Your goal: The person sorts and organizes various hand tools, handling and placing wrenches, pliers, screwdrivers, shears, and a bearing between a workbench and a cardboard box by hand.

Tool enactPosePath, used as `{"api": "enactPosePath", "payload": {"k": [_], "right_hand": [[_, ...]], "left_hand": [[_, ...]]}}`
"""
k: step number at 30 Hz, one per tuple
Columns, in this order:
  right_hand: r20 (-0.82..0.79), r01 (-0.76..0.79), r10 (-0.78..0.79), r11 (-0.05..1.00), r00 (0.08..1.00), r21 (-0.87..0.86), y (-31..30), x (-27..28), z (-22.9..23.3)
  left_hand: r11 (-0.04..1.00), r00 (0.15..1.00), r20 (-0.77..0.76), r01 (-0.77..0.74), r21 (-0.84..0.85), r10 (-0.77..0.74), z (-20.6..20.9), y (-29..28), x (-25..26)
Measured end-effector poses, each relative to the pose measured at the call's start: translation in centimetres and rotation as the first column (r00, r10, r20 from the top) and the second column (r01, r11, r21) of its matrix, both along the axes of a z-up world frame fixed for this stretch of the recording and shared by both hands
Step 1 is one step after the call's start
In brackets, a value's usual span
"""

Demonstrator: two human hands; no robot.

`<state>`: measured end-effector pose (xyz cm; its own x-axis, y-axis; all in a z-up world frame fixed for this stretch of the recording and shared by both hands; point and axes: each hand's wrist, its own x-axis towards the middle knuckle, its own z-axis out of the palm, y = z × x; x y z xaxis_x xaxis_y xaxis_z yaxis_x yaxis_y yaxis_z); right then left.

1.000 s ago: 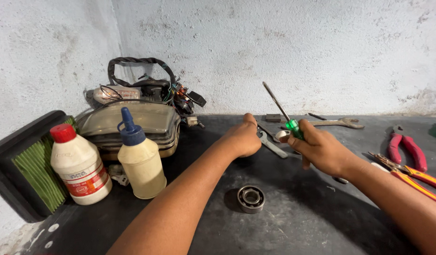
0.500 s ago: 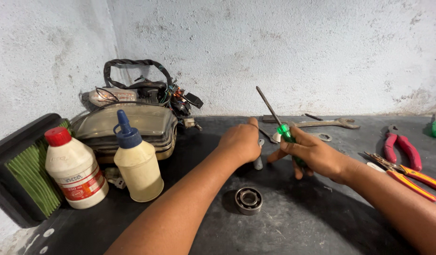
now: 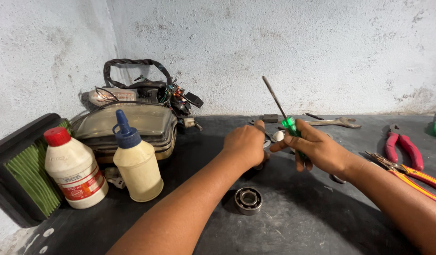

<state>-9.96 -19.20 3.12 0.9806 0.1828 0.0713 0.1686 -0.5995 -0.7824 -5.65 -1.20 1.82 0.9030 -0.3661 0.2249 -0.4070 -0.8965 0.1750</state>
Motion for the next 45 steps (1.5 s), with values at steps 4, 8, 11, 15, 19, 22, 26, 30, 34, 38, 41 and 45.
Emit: {"api": "enactPosePath", "payload": {"k": [4, 8, 11, 15, 19, 22, 26, 30, 34, 38, 41, 45], "right_hand": [[0.072, -0.022, 0.017, 0.997, 0.997, 0.074, -0.7, 0.4, 0.2], [0.097, -0.012, 0.002, 0.994, 0.995, 0.106, -1.1, 0.7, 0.1], [0.095, 0.003, -0.013, 0.995, 0.995, 0.104, -1.3, 0.9, -0.1], [0.092, 0.002, -0.011, 0.995, 0.996, 0.102, -1.5, 1.2, -0.3], [0.103, -0.001, -0.011, 0.993, 0.995, 0.121, -1.7, 1.4, -0.5], [0.107, 0.004, -0.018, 0.992, 0.994, 0.130, -1.9, 1.7, -0.6], [0.123, -0.021, 0.000, 0.985, 0.992, 0.170, -2.0, 1.8, -0.7], [0.112, 0.009, -0.029, 0.985, 0.993, 0.174, -2.1, 1.7, -0.4], [0.132, 0.006, -0.028, 0.986, 0.991, 0.169, -2.3, 1.7, -0.2], [0.142, 0.018, -0.040, 0.988, 0.989, 0.153, -2.9, 1.9, -0.3], [0.159, 0.039, -0.060, 0.990, 0.985, 0.132, -3.5, 2.3, -0.4], [0.169, 0.029, -0.055, 0.988, 0.984, 0.152, -3.8, 2.4, -0.4]], "left_hand": [[0.998, 0.993, 0.112, 0.029, -0.057, -0.023, -0.8, 0.0, 0.9], [0.991, 0.964, 0.228, 0.130, 0.038, -0.136, -1.6, 0.2, 1.7], [0.983, 0.961, 0.220, 0.146, 0.110, -0.167, -1.9, 0.2, 2.2], [0.977, 0.966, 0.197, 0.134, 0.164, -0.166, -2.2, 0.2, 3.1], [0.980, 0.965, 0.204, 0.139, 0.146, -0.167, -1.7, 1.2, 3.5], [0.981, 0.966, 0.198, 0.139, 0.132, -0.164, -1.5, 1.3, 3.4], [0.982, 0.966, 0.204, 0.138, 0.125, -0.162, -1.7, 1.3, 3.2], [0.984, 0.965, 0.209, 0.136, 0.117, -0.158, -2.1, 1.2, 3.3], [0.987, 0.976, 0.177, 0.110, 0.115, -0.129, -2.9, 1.2, 4.1], [0.990, 0.970, 0.210, 0.110, 0.083, -0.126, -3.3, 1.1, 4.4], [0.997, 0.986, 0.151, 0.066, 0.033, -0.071, -2.8, 1.2, 3.7], [0.996, 0.980, 0.194, 0.023, 0.089, -0.040, -1.2, 0.9, 2.6]]}}
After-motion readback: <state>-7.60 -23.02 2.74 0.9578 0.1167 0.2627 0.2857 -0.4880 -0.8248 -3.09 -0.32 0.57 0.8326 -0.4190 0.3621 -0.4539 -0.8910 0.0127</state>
